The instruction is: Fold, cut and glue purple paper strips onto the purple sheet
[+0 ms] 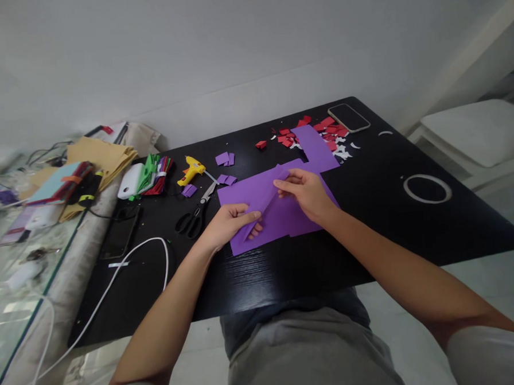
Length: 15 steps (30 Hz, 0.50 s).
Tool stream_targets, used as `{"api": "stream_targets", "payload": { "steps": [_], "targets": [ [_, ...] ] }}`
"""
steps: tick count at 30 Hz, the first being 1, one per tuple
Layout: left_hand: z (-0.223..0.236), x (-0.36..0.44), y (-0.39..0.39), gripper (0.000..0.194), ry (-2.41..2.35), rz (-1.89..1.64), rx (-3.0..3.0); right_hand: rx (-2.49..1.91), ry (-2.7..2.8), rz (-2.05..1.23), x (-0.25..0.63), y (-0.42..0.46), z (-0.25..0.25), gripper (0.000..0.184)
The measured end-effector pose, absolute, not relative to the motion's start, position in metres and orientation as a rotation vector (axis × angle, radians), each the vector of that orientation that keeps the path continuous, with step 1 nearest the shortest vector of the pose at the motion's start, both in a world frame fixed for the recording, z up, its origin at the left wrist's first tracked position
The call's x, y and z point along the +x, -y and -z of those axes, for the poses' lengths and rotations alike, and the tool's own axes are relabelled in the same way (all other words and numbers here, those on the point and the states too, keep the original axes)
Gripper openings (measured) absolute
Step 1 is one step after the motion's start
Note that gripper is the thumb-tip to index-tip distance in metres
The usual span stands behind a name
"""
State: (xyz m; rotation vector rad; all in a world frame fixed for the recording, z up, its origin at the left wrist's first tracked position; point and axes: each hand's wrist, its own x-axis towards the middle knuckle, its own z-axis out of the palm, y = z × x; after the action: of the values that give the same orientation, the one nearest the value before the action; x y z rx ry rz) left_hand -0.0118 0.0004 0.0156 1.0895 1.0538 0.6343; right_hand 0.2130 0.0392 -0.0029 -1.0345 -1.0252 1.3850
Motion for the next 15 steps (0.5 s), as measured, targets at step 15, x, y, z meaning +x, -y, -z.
{"api": "stream_targets", "payload": {
  "steps": [15],
  "targets": [
    [-0.022, -0.031, -0.022, 0.038, -1.198, -1.421, 0.929, -1.028, 1.027, -1.539, 0.220, -0.039, -0.005, 0.033]
  ]
}}
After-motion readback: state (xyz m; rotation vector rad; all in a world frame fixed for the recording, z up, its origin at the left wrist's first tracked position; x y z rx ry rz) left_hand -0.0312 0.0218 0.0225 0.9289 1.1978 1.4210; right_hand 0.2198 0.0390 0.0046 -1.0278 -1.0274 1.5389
